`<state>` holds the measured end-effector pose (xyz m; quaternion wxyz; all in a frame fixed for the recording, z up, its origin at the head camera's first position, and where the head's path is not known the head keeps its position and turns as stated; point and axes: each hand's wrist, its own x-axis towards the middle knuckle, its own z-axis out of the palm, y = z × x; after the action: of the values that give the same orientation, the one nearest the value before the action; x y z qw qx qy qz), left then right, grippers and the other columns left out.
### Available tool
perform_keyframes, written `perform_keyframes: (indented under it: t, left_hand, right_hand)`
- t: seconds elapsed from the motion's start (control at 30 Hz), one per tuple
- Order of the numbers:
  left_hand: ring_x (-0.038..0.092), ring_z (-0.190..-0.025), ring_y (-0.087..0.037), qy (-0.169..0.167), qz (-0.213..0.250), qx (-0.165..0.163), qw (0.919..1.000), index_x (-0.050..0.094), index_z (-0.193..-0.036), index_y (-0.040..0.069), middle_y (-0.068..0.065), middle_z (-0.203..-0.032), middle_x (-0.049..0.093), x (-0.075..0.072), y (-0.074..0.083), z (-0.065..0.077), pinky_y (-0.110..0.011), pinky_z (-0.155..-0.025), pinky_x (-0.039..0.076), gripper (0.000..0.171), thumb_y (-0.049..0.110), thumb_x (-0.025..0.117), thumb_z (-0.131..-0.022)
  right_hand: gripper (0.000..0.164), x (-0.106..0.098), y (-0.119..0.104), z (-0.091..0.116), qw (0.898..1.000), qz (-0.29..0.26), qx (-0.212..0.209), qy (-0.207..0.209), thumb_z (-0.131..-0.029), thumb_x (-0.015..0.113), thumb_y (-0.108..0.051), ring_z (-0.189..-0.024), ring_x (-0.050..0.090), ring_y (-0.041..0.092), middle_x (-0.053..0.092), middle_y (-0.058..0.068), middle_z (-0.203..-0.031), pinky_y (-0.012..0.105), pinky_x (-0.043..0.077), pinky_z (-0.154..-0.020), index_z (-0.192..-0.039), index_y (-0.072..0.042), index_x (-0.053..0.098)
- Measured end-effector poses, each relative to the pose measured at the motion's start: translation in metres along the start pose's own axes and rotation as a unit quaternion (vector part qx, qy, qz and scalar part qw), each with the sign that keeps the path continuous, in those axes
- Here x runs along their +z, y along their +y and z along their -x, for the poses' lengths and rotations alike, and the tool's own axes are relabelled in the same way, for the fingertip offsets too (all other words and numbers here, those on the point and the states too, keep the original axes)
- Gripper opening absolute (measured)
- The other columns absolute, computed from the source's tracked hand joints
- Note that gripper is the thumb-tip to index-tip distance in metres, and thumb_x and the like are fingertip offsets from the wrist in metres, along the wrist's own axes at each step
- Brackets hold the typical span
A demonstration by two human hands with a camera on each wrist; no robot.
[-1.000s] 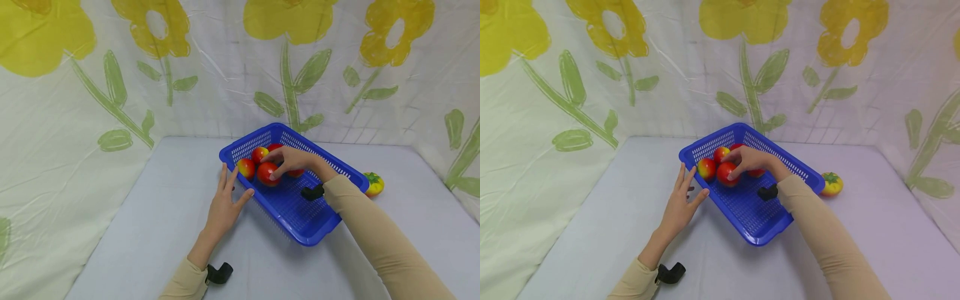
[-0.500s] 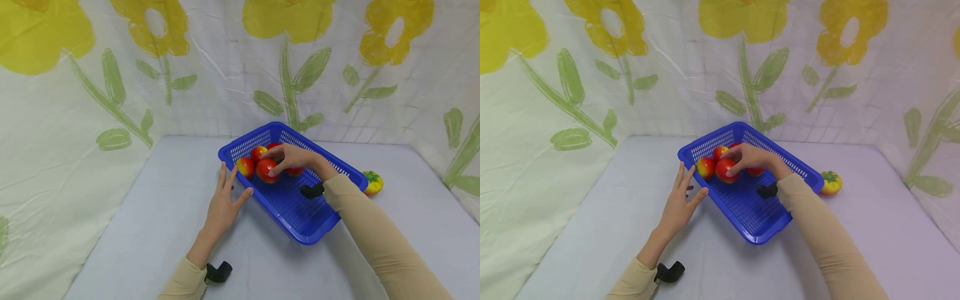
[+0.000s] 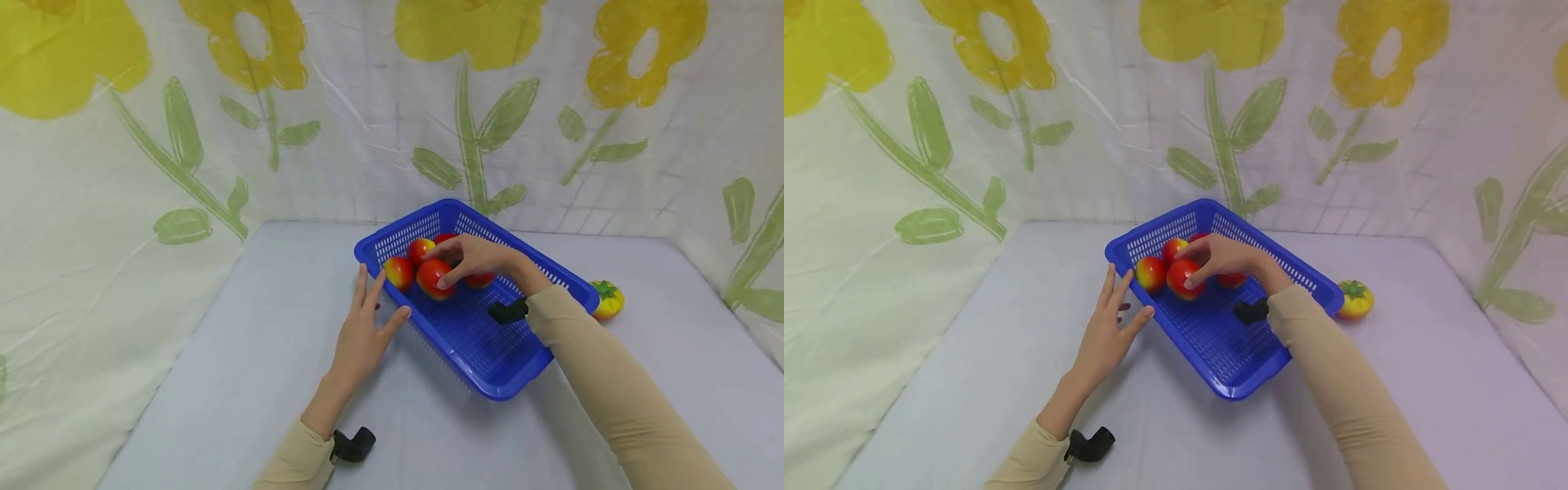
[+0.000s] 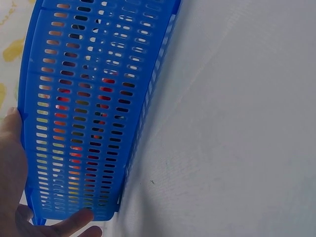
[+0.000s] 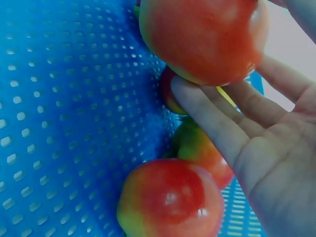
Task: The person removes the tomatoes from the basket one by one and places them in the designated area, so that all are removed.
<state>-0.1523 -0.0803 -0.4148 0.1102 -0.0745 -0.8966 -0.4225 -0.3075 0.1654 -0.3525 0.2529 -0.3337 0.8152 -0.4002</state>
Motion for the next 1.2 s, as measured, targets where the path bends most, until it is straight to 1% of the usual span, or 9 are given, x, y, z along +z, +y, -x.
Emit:
perform_keyframes:
  t: [0.13,0.3,0.5,0.6,0.73,0.83,0.97,1.07,1.2]
  left_hand:
    - [0.056,-0.119,-0.027,0.004,0.0,0.005,1.0,0.022,-0.158,0.031,0.007,-0.164,-0.003,0.001,-0.001,0.0,-0.043,-0.081,0.054,0.082,0.066,0.053,-0.091]
    - [0.057,-0.118,-0.027,0.01,0.0,0.006,0.9999,0.024,-0.158,0.028,0.005,-0.164,-0.002,0.0,-0.001,0.001,-0.044,-0.082,0.053,0.082,0.065,0.054,-0.091]
    - [0.057,-0.117,-0.026,0.011,-0.003,0.005,0.9999,0.025,-0.158,0.028,0.006,-0.164,-0.002,0.0,-0.001,0.001,-0.042,-0.08,0.054,0.083,0.066,0.054,-0.09]
    - [0.057,-0.117,-0.026,0.011,-0.001,0.006,0.9999,0.025,-0.158,0.028,0.006,-0.164,-0.002,0.001,-0.001,0.001,-0.042,-0.081,0.054,0.082,0.066,0.054,-0.091]
    - [0.057,-0.117,-0.028,0.012,0.0,0.006,0.9999,0.025,-0.158,0.027,0.006,-0.164,-0.001,0.001,-0.001,0.001,-0.043,-0.081,0.054,0.082,0.065,0.054,-0.091]
    - [0.057,-0.117,-0.029,0.011,0.001,0.005,0.9999,0.026,-0.158,0.027,0.005,-0.164,-0.001,0.001,-0.002,0.0,-0.044,-0.081,0.054,0.082,0.066,0.053,-0.091]
    - [0.058,-0.117,-0.028,0.011,0.002,0.007,0.9999,0.026,-0.158,0.026,0.003,-0.164,-0.001,0.001,-0.001,0.0,-0.044,-0.082,0.054,0.082,0.065,0.054,-0.091]
    - [0.058,-0.116,-0.028,0.014,0.001,0.012,0.9998,0.026,-0.158,0.025,0.001,-0.164,0.0,0.001,-0.001,0.001,-0.044,-0.081,0.054,0.082,0.064,0.055,-0.091]
    - [0.059,-0.116,-0.028,0.015,0.004,0.014,0.9998,0.026,-0.158,0.024,0.001,-0.164,0.001,0.001,-0.001,0.0,-0.045,-0.081,0.054,0.082,0.063,0.055,-0.092]
  right_hand:
    - [0.061,0.0,0.001,0.0,1.0,0.009,0.008,0.002,-0.08,0.083,-0.024,-0.119,0.054,0.026,0.06,0.008,-0.131,0.044,0.043,-0.099,-0.135,-0.01,0.061]
    - [0.06,0.0,0.001,-0.001,1.0,0.007,0.008,0.007,-0.079,0.084,-0.025,-0.116,0.055,0.025,0.06,0.007,-0.129,0.043,0.045,-0.097,-0.133,-0.011,0.063]
    - [0.059,-0.002,-0.001,-0.002,1.0,-0.001,0.001,0.018,-0.08,0.083,-0.022,-0.117,0.054,0.027,0.059,0.009,-0.129,0.043,0.044,-0.098,-0.133,-0.008,0.061]
    - [0.059,-0.002,-0.004,-0.001,1.0,0.007,0.003,0.022,-0.081,0.083,-0.022,-0.117,0.054,0.027,0.059,0.009,-0.13,0.044,0.043,-0.098,-0.133,-0.007,0.06]
    - [0.06,-0.002,-0.01,0.002,0.999,0.026,0.005,0.034,-0.08,0.084,-0.026,-0.115,0.054,0.026,0.059,0.007,-0.129,0.044,0.044,-0.097,-0.133,-0.01,0.06]
    - [0.061,-0.005,-0.015,0.007,0.998,0.04,0.009,0.049,-0.078,0.085,-0.029,-0.115,0.054,0.025,0.06,0.005,-0.128,0.045,0.045,-0.096,-0.132,-0.013,0.061]
    - [0.059,-0.012,-0.025,0.018,0.995,0.063,0.011,0.076,-0.078,0.086,-0.028,-0.114,0.054,0.026,0.06,0.005,-0.125,0.046,0.047,-0.093,-0.13,-0.014,0.061]
    - [0.061,-0.016,-0.032,0.028,0.993,0.073,0.009,0.092,-0.079,0.085,-0.025,-0.116,0.054,0.028,0.059,0.008,-0.127,0.047,0.049,-0.091,-0.132,-0.013,0.059]
    - [0.066,-0.018,-0.04,0.041,0.991,0.079,0.013,0.109,-0.079,0.084,-0.021,-0.116,0.053,0.03,0.056,0.01,-0.131,0.046,0.05,-0.088,-0.137,-0.01,0.055]
